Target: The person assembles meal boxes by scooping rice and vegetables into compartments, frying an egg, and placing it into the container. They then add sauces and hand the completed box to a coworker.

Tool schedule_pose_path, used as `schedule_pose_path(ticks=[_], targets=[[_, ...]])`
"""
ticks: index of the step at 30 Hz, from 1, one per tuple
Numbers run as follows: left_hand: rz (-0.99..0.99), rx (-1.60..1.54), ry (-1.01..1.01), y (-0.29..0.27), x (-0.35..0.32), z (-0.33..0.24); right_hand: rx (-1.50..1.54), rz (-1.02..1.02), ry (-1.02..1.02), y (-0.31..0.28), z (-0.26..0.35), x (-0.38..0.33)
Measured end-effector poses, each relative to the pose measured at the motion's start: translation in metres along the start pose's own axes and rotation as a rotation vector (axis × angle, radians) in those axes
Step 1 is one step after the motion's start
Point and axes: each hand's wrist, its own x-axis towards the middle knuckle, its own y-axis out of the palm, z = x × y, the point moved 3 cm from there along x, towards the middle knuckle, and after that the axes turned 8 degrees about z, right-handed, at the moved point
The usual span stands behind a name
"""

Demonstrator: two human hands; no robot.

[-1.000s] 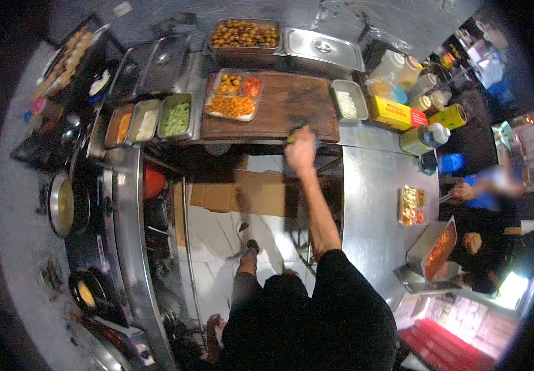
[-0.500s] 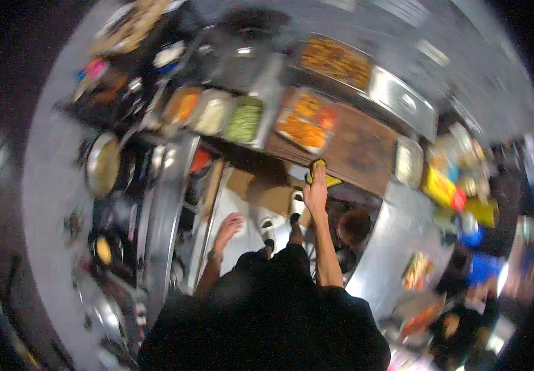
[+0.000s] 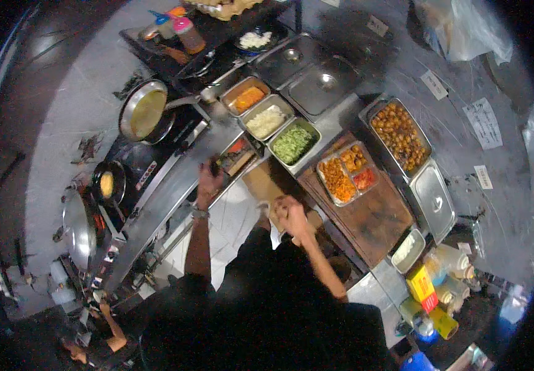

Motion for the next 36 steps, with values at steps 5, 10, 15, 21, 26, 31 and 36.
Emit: schedule_pose_path(ticks=[5, 10, 15, 21, 26, 31, 36], targets=[[-0.112, 0.408, 0.062, -0.003, 0.033, -0.073, -0.357, -0.111, 0.096, -0.065, -0.024, 0.118], [0.262, -0.274, 0.098, 0.052, 0.012, -0.125, -0.588, 0.197, 0.429, -0.021, -0.096, 0.209], [0.379, -0.444, -0.113, 0.052, 0.018, -0.137, -0.562, 0.162, 0.373, -0.01, -0.085, 0.218], [0.47, -0.41, 0.106, 0.055, 0.086, -0.151, -0.51, 0.113, 0.405, -0.031, -0.077, 0.219], [0.469, -0.488, 0.104, 0.069, 0.125, -0.167, -0.028, -0.212, 0.34, -0.059, -0.077, 0.203], [0.585, -0.62, 0.17, 0.093, 0.144, -0.214, 0.086, -0.286, 0.299, -0.111, -0.054, 0.159], [1.214, -1.06, -0.027, 0.145, 0.123, -0.288, 0.104, -0.295, 0.45, -0.158, -0.051, 0.087]])
